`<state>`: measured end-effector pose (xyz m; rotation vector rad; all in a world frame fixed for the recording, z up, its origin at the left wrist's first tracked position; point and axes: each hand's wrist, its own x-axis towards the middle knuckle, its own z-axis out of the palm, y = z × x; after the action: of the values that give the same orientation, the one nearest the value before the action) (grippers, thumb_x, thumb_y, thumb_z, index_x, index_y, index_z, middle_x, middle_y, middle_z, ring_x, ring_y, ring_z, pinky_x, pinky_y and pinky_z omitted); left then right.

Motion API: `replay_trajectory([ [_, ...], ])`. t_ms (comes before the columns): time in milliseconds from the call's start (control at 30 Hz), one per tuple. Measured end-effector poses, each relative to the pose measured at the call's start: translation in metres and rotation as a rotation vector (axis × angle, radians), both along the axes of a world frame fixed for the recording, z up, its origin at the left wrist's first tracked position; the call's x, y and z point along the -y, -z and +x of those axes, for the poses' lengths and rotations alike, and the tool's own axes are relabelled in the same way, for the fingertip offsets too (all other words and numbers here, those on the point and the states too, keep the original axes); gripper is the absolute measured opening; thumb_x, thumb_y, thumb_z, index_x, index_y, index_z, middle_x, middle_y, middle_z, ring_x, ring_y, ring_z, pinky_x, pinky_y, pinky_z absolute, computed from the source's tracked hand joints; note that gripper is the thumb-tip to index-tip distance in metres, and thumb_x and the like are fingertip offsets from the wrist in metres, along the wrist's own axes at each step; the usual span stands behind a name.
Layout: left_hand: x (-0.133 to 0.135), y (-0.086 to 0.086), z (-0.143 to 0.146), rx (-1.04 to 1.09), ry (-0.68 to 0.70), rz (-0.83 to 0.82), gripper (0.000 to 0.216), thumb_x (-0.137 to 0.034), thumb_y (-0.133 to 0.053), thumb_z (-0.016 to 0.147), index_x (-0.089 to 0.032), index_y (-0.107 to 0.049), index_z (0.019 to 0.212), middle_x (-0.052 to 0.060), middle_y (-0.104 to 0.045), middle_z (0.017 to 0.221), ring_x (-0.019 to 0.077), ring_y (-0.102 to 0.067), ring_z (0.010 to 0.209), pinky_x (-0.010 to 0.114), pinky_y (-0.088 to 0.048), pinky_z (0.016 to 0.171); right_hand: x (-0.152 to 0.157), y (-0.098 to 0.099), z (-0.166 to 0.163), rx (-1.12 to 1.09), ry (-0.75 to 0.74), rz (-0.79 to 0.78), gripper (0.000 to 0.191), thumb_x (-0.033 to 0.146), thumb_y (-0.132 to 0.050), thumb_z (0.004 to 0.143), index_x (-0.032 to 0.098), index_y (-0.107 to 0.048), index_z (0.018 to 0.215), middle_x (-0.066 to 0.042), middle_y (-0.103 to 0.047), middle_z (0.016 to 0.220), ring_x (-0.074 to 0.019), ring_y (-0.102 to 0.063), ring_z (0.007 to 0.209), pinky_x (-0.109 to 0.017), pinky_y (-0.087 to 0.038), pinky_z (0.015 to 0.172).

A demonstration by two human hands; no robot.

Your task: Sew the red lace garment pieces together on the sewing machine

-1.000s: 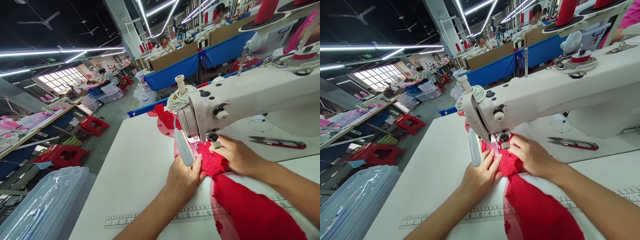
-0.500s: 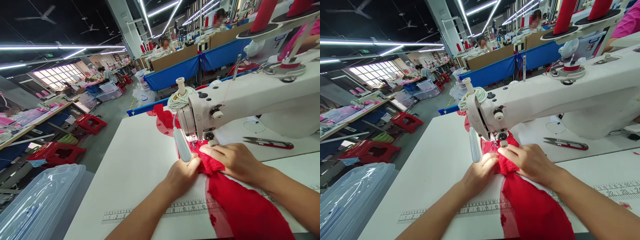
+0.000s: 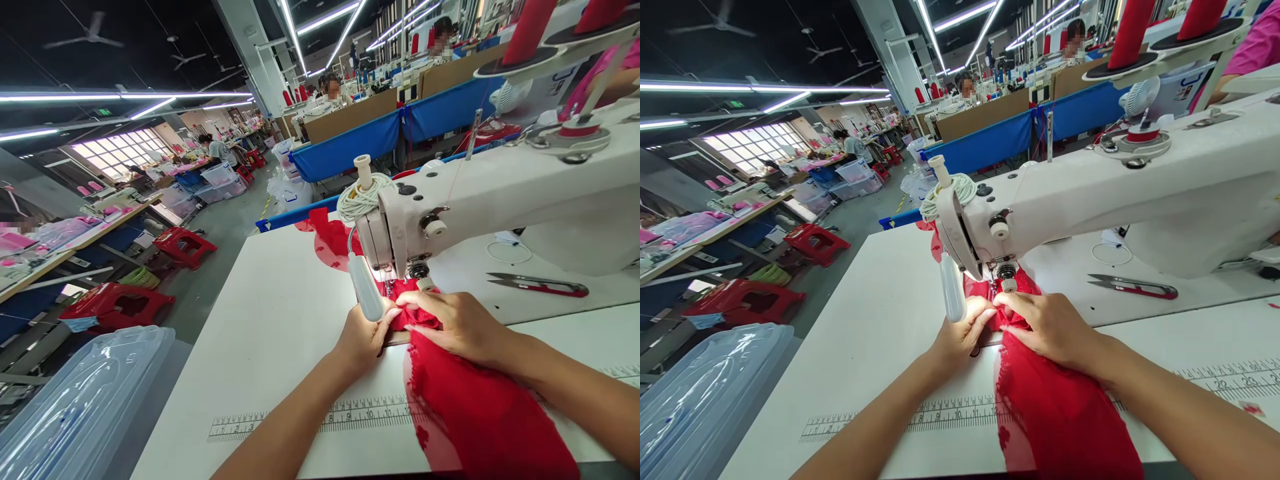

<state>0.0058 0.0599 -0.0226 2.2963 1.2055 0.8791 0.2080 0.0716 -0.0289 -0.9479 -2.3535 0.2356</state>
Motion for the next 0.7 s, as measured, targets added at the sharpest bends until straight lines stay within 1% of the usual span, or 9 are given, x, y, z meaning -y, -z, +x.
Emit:
replay_trajectory([
  [100,0.004,-0.002,-0.001,-0.035,0.063,0.02,0.027,-0.02,-0.034,0.098,-0.019,-0.051,0.077,0.001,-0.052,0.072,0.0133,-0.048,0.066,0.025,-0.046,0.064,-0.001,0.004,0.0,-0.064,-0.01,0.01,0.014,0.019,-0.045,0.093,0.021,-0.058,0.097,-0.002,-0.064,0.079,-0.0146,-0.059,0.065,-0.024,-0.041,0.056],
  [200,0.01,-0.004,0.0,-0.109,0.063,0.048,0.013,-0.014,-0.044,0.09,-0.018,-0.056,0.087,0.001,-0.054,0.075,0.0139,-0.05,0.069,0.024,-0.045,0.064,-0.001,0.005,0.0,-0.082,-0.022,0.032,0.013,0.022,-0.047,0.094,0.02,-0.057,0.086,-0.002,-0.059,0.076,-0.0141,-0.057,0.065,-0.024,-0.04,0.056],
  [300,0.014,-0.001,0.003,-0.18,-0.046,0.105,0.006,-0.013,-0.058,0.078,-0.019,-0.056,0.078,-0.002,-0.048,0.068,0.0127,-0.047,0.063,0.022,-0.042,0.056,0.001,0.003,-0.001,-0.094,-0.113,0.038,0.024,0.029,-0.048,0.096,0.02,-0.051,0.074,0.0,-0.054,0.071,-0.0127,-0.051,0.061,-0.023,-0.037,0.054],
  [367,0.014,0.003,0.005,-0.216,-0.072,0.147,0.009,-0.012,-0.059,0.075,-0.019,-0.055,0.073,-0.002,-0.047,0.066,0.012,-0.047,0.06,0.021,-0.041,0.052,0.001,0.0,-0.001,-0.092,-0.164,0.057,0.028,0.035,-0.05,0.096,0.02,-0.048,0.071,0.0,-0.053,0.07,-0.012,-0.047,0.059,-0.023,-0.035,0.052],
  [433,0.012,0.007,0.005,-0.237,-0.061,0.209,0.01,-0.009,-0.056,0.075,-0.019,-0.057,0.075,-0.001,-0.051,0.068,0.0124,-0.049,0.06,0.021,-0.041,0.051,0.0,-0.003,0.003,-0.043,-0.181,0.097,0.029,0.039,-0.052,0.095,0.02,-0.047,0.072,0.0,-0.054,0.071,-0.012,-0.046,0.058,-0.023,-0.033,0.051],
  [500,0.011,0.009,0.003,-0.224,-0.055,0.294,0.02,-0.004,-0.049,0.078,-0.019,-0.06,0.082,0.002,-0.057,0.073,0.0137,-0.054,0.065,0.022,-0.045,0.054,-0.003,-0.005,0.01,0.033,-0.183,0.146,0.021,0.034,-0.052,0.094,0.02,-0.052,0.078,-0.001,-0.057,0.072,-0.0124,-0.047,0.056,-0.024,-0.032,0.05],
  [567,0.011,0.007,0.002,-0.179,-0.047,0.36,0.03,0.0,-0.042,0.078,-0.019,-0.062,0.091,0.005,-0.062,0.085,0.0164,-0.058,0.076,0.026,-0.051,0.064,-0.007,-0.006,0.016,0.098,-0.174,0.181,0.008,0.019,-0.048,0.091,0.02,-0.056,0.088,-0.001,-0.061,0.076,-0.0126,-0.048,0.054,-0.025,-0.03,0.048],
  [633,0.012,0.003,0.0,-0.126,-0.007,0.328,0.035,0.001,-0.037,0.078,-0.019,-0.061,0.095,0.007,-0.064,0.093,0.0175,-0.06,0.084,0.028,-0.053,0.07,-0.01,-0.006,0.02,0.138,-0.152,0.2,0.025,0.007,-0.043,0.08,0.021,-0.059,0.094,-0.001,-0.062,0.078,-0.0125,-0.048,0.051,-0.025,-0.028,0.045],
  [700,0.012,-0.002,0.0,-0.077,0.027,0.191,0.031,-0.001,-0.036,0.078,-0.019,-0.058,0.091,0.006,-0.063,0.089,0.0158,-0.058,0.077,0.027,-0.052,0.067,-0.01,-0.005,0.019,0.124,-0.087,0.217,0.033,0.003,-0.04,0.075,0.021,-0.06,0.093,-0.001,-0.062,0.078,-0.0122,-0.048,0.05,-0.025,-0.027,0.044],
])
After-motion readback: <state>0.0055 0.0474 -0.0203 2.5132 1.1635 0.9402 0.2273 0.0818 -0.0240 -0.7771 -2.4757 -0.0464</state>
